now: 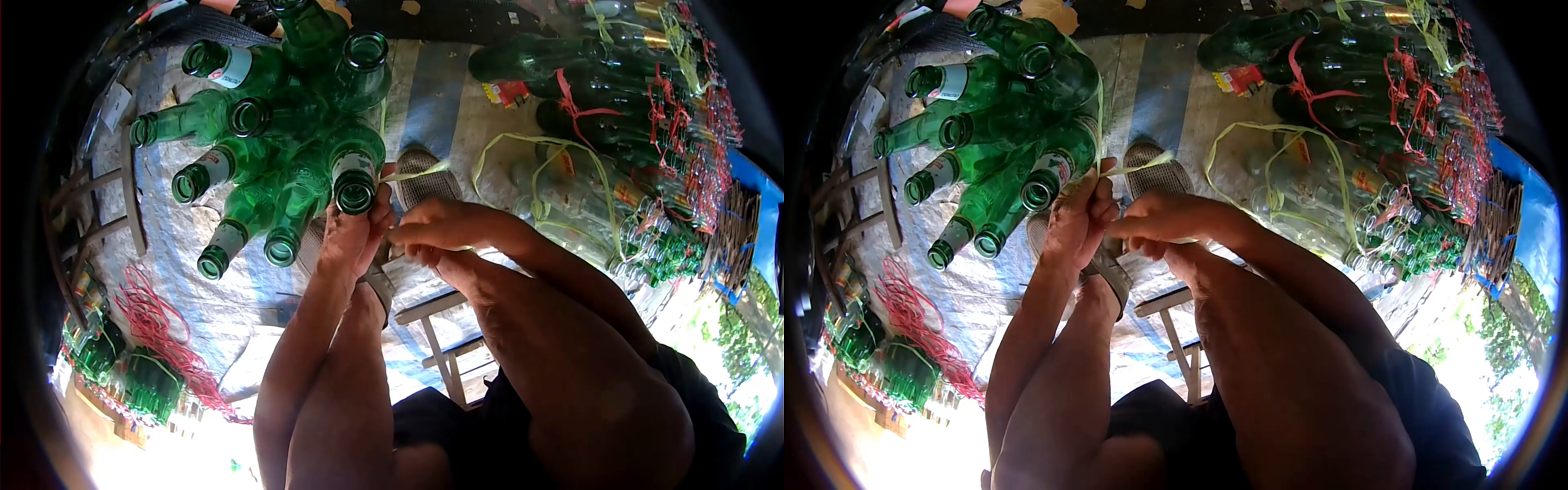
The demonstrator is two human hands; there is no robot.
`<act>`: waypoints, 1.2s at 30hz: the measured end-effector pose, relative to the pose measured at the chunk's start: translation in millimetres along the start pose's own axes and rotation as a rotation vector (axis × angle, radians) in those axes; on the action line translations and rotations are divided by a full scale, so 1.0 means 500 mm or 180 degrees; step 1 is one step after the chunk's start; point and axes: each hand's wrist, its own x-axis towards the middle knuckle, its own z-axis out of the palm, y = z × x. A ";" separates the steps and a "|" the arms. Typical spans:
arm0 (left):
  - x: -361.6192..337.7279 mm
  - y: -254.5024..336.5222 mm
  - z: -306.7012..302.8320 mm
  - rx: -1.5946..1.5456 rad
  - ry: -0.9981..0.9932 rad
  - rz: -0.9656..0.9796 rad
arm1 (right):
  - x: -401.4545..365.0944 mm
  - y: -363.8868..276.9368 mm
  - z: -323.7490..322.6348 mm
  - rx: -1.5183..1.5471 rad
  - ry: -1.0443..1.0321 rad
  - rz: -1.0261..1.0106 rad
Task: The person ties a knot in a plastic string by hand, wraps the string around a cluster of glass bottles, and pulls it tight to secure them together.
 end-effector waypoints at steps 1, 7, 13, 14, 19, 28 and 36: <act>0.002 0.002 0.002 0.0053 0.0019 -0.0014 | 0.002 0.007 -0.006 0.0317 0.0247 -0.0221; -0.006 0.007 0.010 0.0235 0.0280 -0.0167 | 0.030 0.010 -0.040 0.1743 0.1220 -0.0990; -0.011 0.001 0.026 0.0179 0.0667 -0.0265 | 0.040 0.007 -0.049 0.1632 0.1826 -0.0958; -0.014 -0.001 0.027 0.0147 0.0713 -0.0278 | 0.038 0.010 -0.055 0.1659 0.1914 -0.0952; 0.004 -0.009 -0.005 -0.0024 0.0639 0.0008 | 0.021 0.035 -0.079 0.1866 0.2340 -0.0893; 0.010 -0.021 0.001 0.0024 0.0771 0.0151 | 0.001 0.047 -0.096 0.2094 0.2602 -0.0880; 0.008 -0.020 0.010 0.0141 0.0730 0.0177 | -0.010 0.025 -0.093 0.2362 0.2139 -0.1350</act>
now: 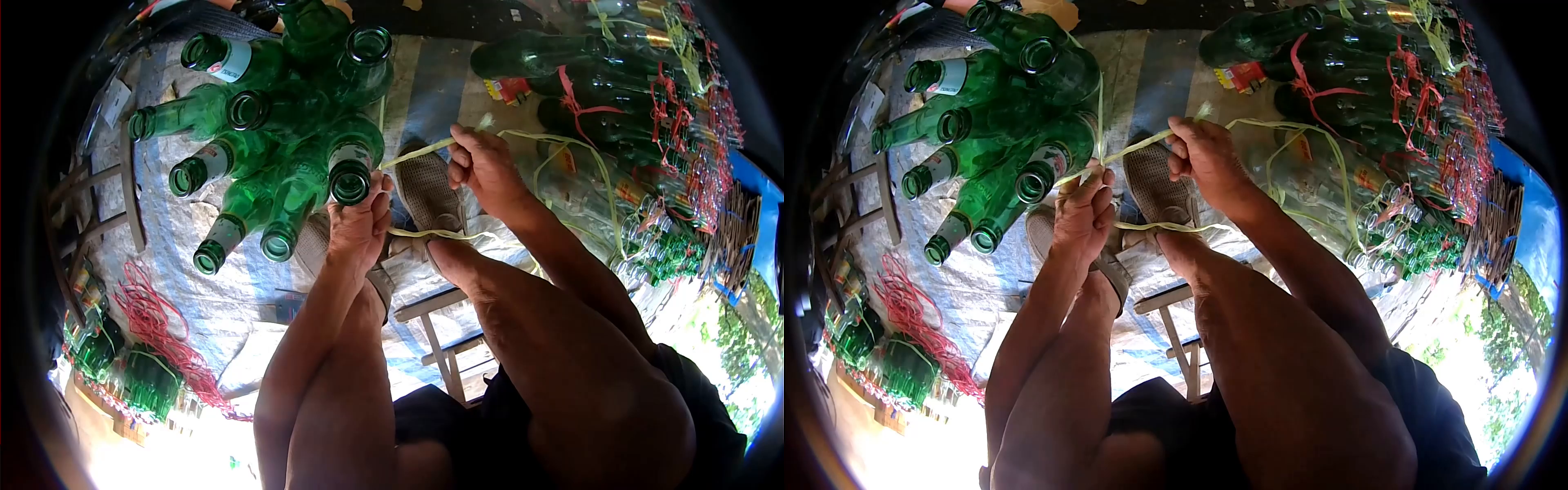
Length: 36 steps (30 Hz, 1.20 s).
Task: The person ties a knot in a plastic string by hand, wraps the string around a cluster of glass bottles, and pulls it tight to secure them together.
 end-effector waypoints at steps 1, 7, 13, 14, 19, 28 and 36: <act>0.002 -0.002 -0.002 0.0002 0.0025 0.0007 | -0.003 -0.007 0.007 0.0058 -0.0069 0.0005; 0.010 -0.005 -0.002 0.0361 0.0314 0.0147 | 0.003 -0.037 0.070 0.0148 -0.0624 -0.0195; 0.013 -0.002 0.009 0.0766 0.0411 0.0471 | 0.039 -0.047 0.125 0.0137 -0.0752 -0.0357; 0.011 0.002 0.016 0.0815 0.0447 0.0510 | 0.044 -0.048 0.130 0.0061 -0.0737 -0.0295; 0.012 0.010 0.017 0.0696 0.0257 0.0314 | 0.058 -0.057 0.133 -0.0263 -0.0871 -0.0269; 0.018 0.028 0.024 0.0386 0.0333 -0.0371 | 0.064 -0.007 0.109 -0.1258 -0.0698 0.0025; 0.024 0.022 0.023 0.0267 0.0121 -0.0472 | 0.068 0.025 0.088 -0.0758 -0.0931 0.0149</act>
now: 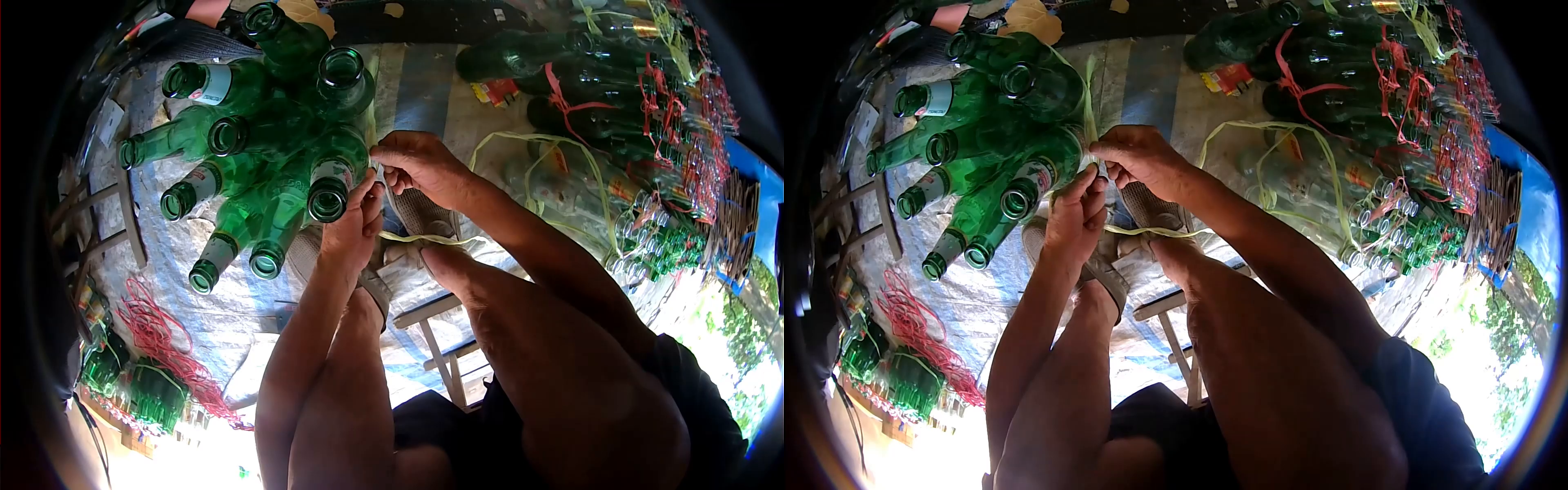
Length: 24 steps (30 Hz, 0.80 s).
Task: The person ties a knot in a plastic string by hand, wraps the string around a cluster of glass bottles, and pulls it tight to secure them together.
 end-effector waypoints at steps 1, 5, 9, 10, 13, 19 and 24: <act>0.001 0.002 0.000 0.0012 -0.0008 -0.0034 | 0.001 0.003 -0.001 0.0082 -0.0029 0.0042; 0.001 0.012 0.012 0.0042 0.0162 -0.0116 | 0.004 0.011 -0.006 0.0106 -0.0147 0.0036; 0.006 0.012 0.009 0.0014 0.0221 -0.0257 | -0.004 0.001 0.002 0.0018 -0.0139 0.0079; 0.007 0.012 0.009 0.0009 0.0226 -0.0284 | -0.006 0.002 0.003 0.0005 -0.0153 0.0043; 0.012 0.009 0.001 0.0003 0.0238 -0.0385 | -0.016 -0.001 0.004 -0.0283 -0.0265 -0.0009; 0.005 0.015 0.006 0.0158 0.0154 -0.0388 | -0.015 0.026 -0.011 -0.1217 -0.0323 -0.0456; -0.003 0.022 0.009 0.0322 0.0151 -0.0376 | -0.033 0.034 -0.031 -0.2886 -0.0133 -0.1072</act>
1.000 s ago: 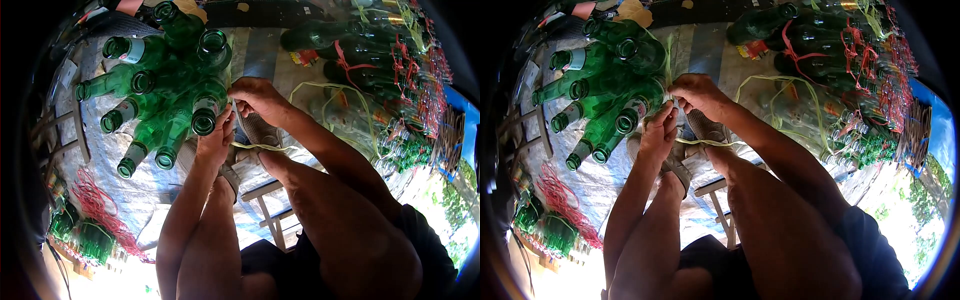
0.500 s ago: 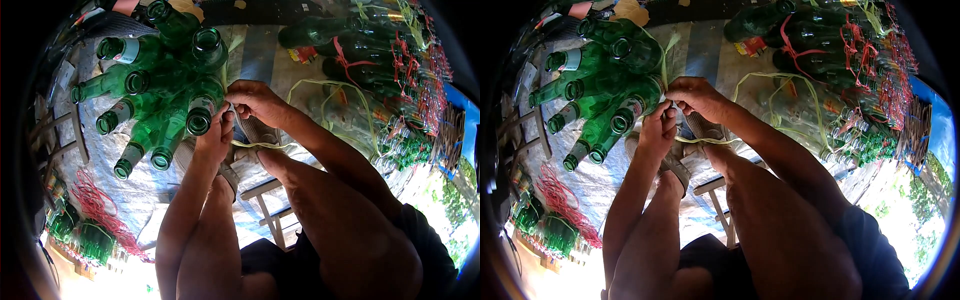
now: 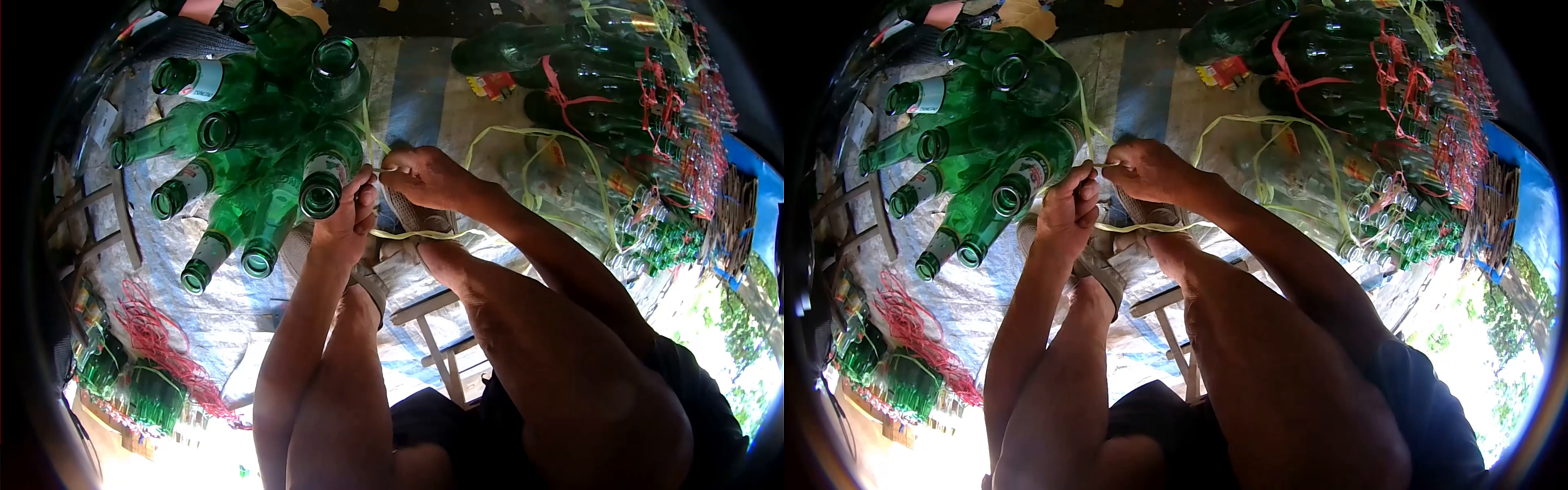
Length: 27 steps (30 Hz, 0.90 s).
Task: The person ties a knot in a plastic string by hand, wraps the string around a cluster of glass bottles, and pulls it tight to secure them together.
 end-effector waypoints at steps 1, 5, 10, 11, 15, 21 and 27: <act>0.001 -0.002 0.000 0.0015 0.0039 -0.0001 | -0.006 0.000 -0.010 -0.0023 -0.0025 0.0010; 0.000 -0.005 -0.005 0.0030 0.0054 0.0027 | -0.023 -0.014 -0.047 0.0120 -0.0159 0.0269; -0.004 -0.004 -0.011 -0.0002 -0.0113 0.0075 | 0.000 -0.028 -0.071 -0.0231 0.0231 0.0167; -0.006 -0.003 -0.012 -0.0024 -0.0131 0.0060 | 0.010 -0.031 -0.072 -0.0398 0.0348 0.0027; 0.005 -0.010 -0.046 -0.0346 -0.0126 0.0179 | 0.053 -0.032 -0.076 -0.0860 0.0789 -0.0431; -0.009 -0.013 -0.063 -0.0629 0.0084 0.0346 | 0.076 -0.025 -0.065 -0.1289 0.1143 -0.0855; 0.010 -0.035 -0.099 -0.0902 -0.0282 0.0443 | 0.052 -0.020 -0.034 0.0962 0.0988 0.0331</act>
